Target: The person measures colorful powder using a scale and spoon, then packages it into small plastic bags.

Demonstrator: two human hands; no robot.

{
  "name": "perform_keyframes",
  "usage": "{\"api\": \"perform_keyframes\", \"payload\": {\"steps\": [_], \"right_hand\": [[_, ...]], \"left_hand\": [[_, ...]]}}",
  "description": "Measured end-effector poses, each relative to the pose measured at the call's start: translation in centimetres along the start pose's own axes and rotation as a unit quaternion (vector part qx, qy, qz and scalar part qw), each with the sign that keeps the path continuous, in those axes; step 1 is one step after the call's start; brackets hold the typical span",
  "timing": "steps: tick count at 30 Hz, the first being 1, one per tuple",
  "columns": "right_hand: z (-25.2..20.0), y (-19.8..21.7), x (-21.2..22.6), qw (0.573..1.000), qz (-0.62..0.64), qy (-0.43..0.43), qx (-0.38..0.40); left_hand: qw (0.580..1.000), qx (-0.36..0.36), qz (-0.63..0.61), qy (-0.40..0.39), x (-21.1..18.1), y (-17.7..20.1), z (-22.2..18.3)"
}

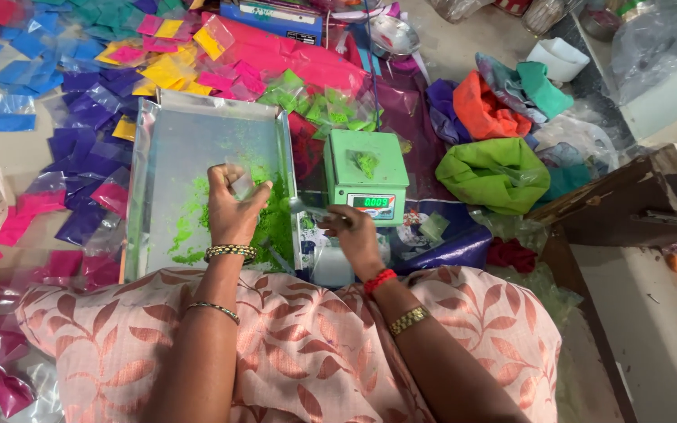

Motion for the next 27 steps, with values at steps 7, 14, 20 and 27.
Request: {"api": "perform_keyframes", "payload": {"steps": [7,14,20,27], "right_hand": [[2.5,-2.7,-0.8,0.933,-0.285,0.207,0.076],[3.1,-3.2,-3.2,0.948,-0.263,0.142,0.110],[2.2,-4.8,-4.1,0.958,-0.214,0.122,0.146],[2.7,-4.9,-3.8,0.950,-0.244,0.171,0.098]], "left_hand": [[0.998,-0.017,0.054,-0.021,1.4,0.8,0.9],[0.990,-0.043,0.119,-0.059,0.9,0.9,1.7],[0.990,-0.036,0.129,-0.045,1.2,0.6,1.8],[0.986,-0.047,0.145,-0.069,1.2,0.7,1.9]]}}
Point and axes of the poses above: each hand's wrist, its own z-axis towards the middle knuckle, its own y-axis out of the back of the hand, x = y × z, the point moved 3 cm from there along z, towards the middle knuckle, and after that the axes turned 10 degrees about y, right-handed, at the moved point
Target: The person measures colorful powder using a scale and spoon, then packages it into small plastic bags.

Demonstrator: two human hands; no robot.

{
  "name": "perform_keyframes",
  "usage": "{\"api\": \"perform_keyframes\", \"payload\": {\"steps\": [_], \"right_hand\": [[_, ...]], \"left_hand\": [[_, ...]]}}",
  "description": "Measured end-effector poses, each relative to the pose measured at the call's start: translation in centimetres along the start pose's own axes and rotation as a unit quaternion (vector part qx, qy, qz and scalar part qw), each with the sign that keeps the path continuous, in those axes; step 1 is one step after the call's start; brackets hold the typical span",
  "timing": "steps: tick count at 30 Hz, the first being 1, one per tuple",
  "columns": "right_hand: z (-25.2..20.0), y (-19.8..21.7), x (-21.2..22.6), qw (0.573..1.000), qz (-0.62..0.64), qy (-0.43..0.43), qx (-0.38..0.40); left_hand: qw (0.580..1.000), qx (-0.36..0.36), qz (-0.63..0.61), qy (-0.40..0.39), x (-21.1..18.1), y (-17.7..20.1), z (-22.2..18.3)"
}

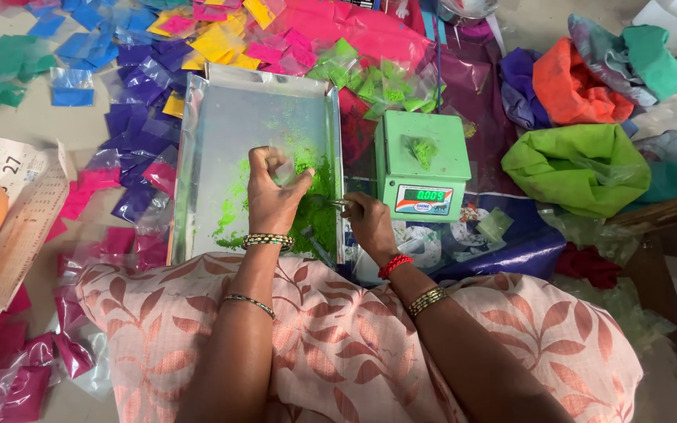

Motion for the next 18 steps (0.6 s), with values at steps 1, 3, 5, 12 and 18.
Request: {"api": "perform_keyframes", "payload": {"steps": [1,3,5,12,18], "right_hand": [[0.0,0.0,0.0,1.000,0.001,0.000,-0.001],[0.1,-0.1,0.0,1.000,-0.006,0.003,0.004],[-0.1,-0.8,-0.3,1.000,0.013,-0.003,0.017],[-0.7,-1.9,-2.6,0.982,0.143,-0.112,0.049],[-0.9,-0.3,-2.6,0.943,0.257,-0.212,0.017]], "left_hand": [[1.000,0.001,0.001,-0.001,-0.1,0.0,-0.1],[0.999,0.011,-0.022,0.025,-0.1,0.0,-0.2],[1.000,0.007,-0.012,0.011,0.1,0.0,-0.1],[1.000,0.019,-0.009,0.019,0.6,0.3,-0.1],[0.999,0.013,0.021,0.039,1.8,0.2,-0.1]]}}
Point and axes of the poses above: each hand's wrist, its own z-axis towards the middle knuckle, its own y-axis out of the back of the hand, x = y × z, the point moved 3 cm from there along z, towards the middle knuckle, and after that the axes turned 10 degrees about y, right-handed, at the moved point
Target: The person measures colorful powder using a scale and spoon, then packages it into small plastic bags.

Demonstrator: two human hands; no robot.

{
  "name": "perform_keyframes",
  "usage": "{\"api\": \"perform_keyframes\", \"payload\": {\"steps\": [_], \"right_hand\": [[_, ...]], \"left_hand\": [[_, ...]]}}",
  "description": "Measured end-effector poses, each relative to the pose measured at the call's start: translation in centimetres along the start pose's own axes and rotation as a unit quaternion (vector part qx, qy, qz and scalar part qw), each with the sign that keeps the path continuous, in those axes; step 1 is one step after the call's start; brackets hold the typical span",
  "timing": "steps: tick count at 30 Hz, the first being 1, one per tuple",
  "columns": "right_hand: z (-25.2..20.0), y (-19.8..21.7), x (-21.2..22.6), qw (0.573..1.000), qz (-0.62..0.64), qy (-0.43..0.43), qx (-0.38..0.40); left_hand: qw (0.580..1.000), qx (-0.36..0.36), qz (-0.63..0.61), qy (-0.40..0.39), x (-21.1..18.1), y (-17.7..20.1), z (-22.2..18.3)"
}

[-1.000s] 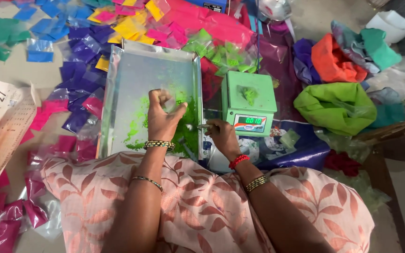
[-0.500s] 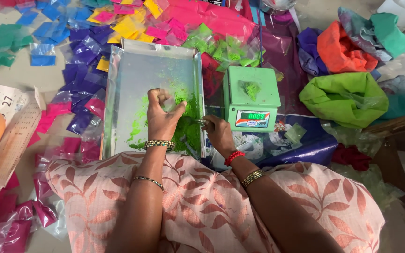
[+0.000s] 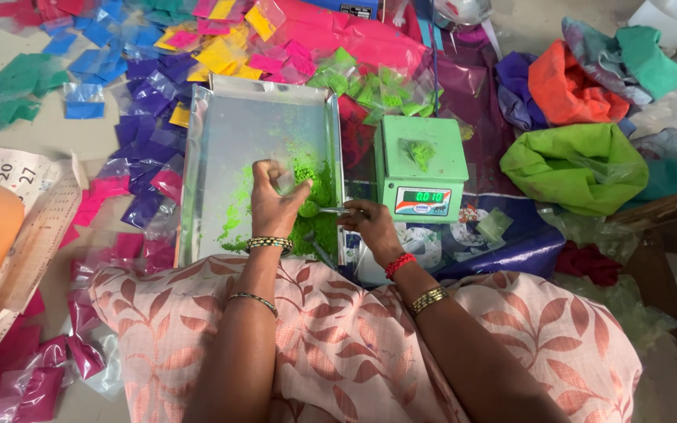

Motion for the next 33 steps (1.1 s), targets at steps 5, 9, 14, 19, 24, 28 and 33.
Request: {"api": "perform_keyframes", "payload": {"steps": [5,9,14,19,24,28,33], "right_hand": [[-0.5,0.8,2.0,1.000,0.029,-0.009,-0.006],[-0.7,1.4,2.8,0.998,0.062,-0.001,-0.018],[-0.6,2.6,5.7,0.995,0.080,0.032,-0.051],[-1.2,3.6,9.9,0.990,0.091,0.085,-0.062],[-2.1,3.5,12.5,0.990,0.090,0.094,-0.055],[-2.5,3.0,13.0,0.992,0.077,0.094,-0.043],[-2.5,2.6,12.9,0.995,0.022,0.086,-0.033]], "left_hand": [[1.000,-0.002,0.030,0.007,1.9,-0.3,0.2],[0.998,0.018,0.062,0.013,3.3,-0.7,0.3],[0.993,0.005,0.104,-0.048,5.0,-1.4,0.3],[0.985,0.016,0.154,-0.074,6.0,-2.1,0.0],[0.982,0.031,0.181,-0.053,5.9,-2.2,-0.3],[0.977,0.038,0.204,-0.048,4.8,-2.0,-0.6],[0.976,0.042,0.209,-0.051,4.4,-2.1,-0.7]]}}
Point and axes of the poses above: each hand's wrist, its own z-axis towards the middle knuckle, its own y-axis out of the back of the hand, x = y × z, the point moved 3 cm from there along z, towards the middle knuckle, and after that the axes turned 10 degrees about y, right-handed, at the moved point
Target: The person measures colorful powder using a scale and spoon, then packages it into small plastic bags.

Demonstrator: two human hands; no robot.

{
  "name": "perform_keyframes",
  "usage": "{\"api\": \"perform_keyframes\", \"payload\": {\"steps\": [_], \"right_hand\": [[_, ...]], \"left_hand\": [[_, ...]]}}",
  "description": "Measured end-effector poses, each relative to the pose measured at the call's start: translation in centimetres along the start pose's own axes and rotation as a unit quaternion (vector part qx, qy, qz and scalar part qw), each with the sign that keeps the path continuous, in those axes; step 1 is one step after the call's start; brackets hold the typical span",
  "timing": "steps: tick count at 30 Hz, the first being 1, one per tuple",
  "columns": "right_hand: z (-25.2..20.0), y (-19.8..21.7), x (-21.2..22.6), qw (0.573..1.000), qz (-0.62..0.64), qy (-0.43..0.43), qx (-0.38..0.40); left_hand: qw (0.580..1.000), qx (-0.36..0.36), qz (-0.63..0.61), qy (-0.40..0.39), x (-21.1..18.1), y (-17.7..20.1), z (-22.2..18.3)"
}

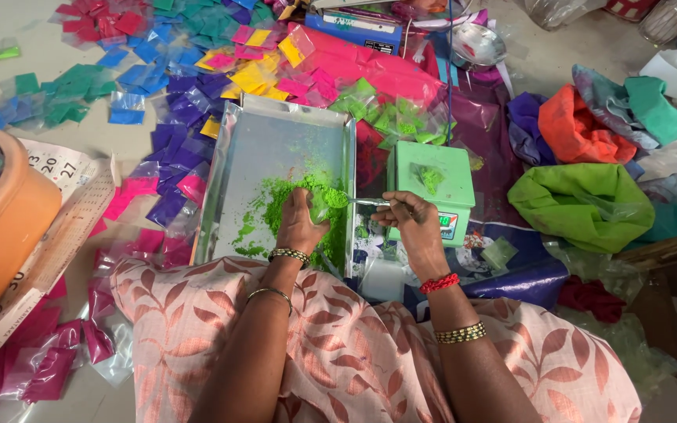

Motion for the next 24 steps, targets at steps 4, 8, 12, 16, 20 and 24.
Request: {"api": "perform_keyframes", "payload": {"steps": [4,8,12,16,20,24], "right_hand": [[0.1,-0.2,-0.3,1.000,-0.016,-0.003,0.001],[0.0,-0.6,-0.6,0.999,-0.040,-0.003,0.011],[0.2,-0.9,-1.7,0.998,-0.052,0.001,0.027],[0.1,-1.0,-1.3,0.998,-0.051,-0.002,0.026],[0.4,-0.1,-2.0,1.000,-0.004,-0.017,0.001],[1.0,0.9,-5.4,0.998,0.037,-0.025,-0.033]], "left_hand": [[1.000,0.000,0.021,-0.009,0.2,-0.2,0.0],[0.999,-0.006,0.036,-0.025,0.2,-0.2,0.0],[0.999,-0.006,0.043,-0.017,0.4,-0.4,0.1],[0.999,-0.006,0.033,-0.009,0.3,-0.2,0.1],[0.999,-0.017,0.049,-0.006,0.3,-0.1,0.2],[0.997,-0.023,0.052,0.049,0.2,0.6,0.4]]}}
Point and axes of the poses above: each hand's wrist, its own z-axis towards the middle knuckle, its own y-axis out of the back of the hand, x = y × z, the point moved 3 cm from there along z, towards the middle knuckle, and after that the axes turned 10 degrees about y, right-handed, at the moved point
